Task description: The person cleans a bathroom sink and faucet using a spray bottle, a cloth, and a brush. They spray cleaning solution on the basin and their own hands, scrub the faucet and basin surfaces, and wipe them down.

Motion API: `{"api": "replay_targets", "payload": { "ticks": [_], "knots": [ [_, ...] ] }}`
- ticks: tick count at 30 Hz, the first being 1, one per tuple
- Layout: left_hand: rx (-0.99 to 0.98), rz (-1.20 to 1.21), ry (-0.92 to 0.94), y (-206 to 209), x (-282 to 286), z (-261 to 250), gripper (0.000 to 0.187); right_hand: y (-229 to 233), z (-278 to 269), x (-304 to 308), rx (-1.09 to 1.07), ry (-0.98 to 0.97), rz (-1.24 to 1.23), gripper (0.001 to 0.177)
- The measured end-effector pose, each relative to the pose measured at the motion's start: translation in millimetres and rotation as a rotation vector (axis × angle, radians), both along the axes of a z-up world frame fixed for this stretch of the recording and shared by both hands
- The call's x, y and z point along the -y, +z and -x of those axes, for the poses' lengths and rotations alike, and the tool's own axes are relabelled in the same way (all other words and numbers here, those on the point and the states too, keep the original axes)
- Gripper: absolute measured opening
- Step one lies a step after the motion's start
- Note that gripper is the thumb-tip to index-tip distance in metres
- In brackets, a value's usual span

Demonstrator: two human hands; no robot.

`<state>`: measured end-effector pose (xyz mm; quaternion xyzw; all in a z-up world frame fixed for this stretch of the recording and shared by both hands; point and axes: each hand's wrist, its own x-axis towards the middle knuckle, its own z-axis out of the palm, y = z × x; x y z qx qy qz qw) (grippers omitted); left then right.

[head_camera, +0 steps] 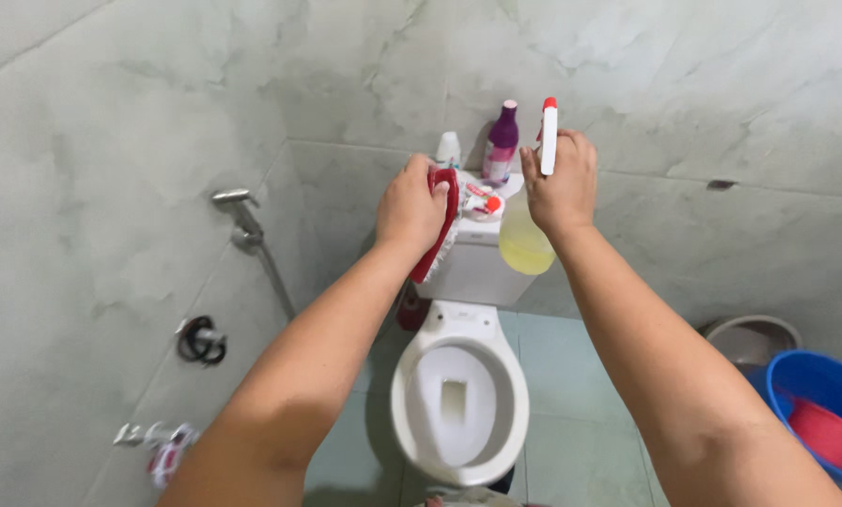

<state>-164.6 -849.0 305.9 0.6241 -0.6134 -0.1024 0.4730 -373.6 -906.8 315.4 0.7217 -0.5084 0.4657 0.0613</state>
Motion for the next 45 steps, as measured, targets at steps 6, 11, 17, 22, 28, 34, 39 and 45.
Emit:
{"api": "replay_targets", "payload": {
  "ticks": [6, 11, 17, 22, 28, 34, 39, 45],
  "knots": [
    [-0.02, -0.021, 0.011, -7.7, 87.4, 56.3, 0.025, -15.5, 63.4, 110.7, 0.0, 0.048, -0.013, 0.025],
    [-0.054, -0.08, 0.061, -11.5, 145.3, 97.3, 0.026, -35.1, 92.9, 204.3, 0.179, 0.093, -0.251, 0.036],
    [-0.106, -0.158, 0.086, -22.2, 186.2, 125.4, 0.024, -83.1, 102.3, 279.1, 0.283, 0.196, -0.239, 0.041],
    [-0.099, -0.134, 0.064, -50.6, 210.0, 137.0, 0.025, -111.5, 101.7, 316.7, 0.303, 0.282, -0.289, 0.035],
    [-0.103, -0.189, 0.12, -85.5, 222.8, 143.5, 0.027, -149.5, 101.6, 352.1, 0.29, 0.304, -0.28, 0.024],
    [-0.158, -0.26, 0.161, -104.6, 228.0, 143.6, 0.028, -159.5, 103.4, 355.1, 0.248, 0.256, -0.38, 0.038],
    [-0.127, -0.197, 0.129, -119.1, 231.5, 150.8, 0.029, -168.9, 104.4, 332.1, 0.248, 0.193, -0.367, 0.066],
    [-0.131, -0.167, 0.123, -126.2, 236.6, 150.6, 0.03, -210.6, 110.1, 278.9, 0.143, -0.005, -0.401, 0.074]
  ]
}}
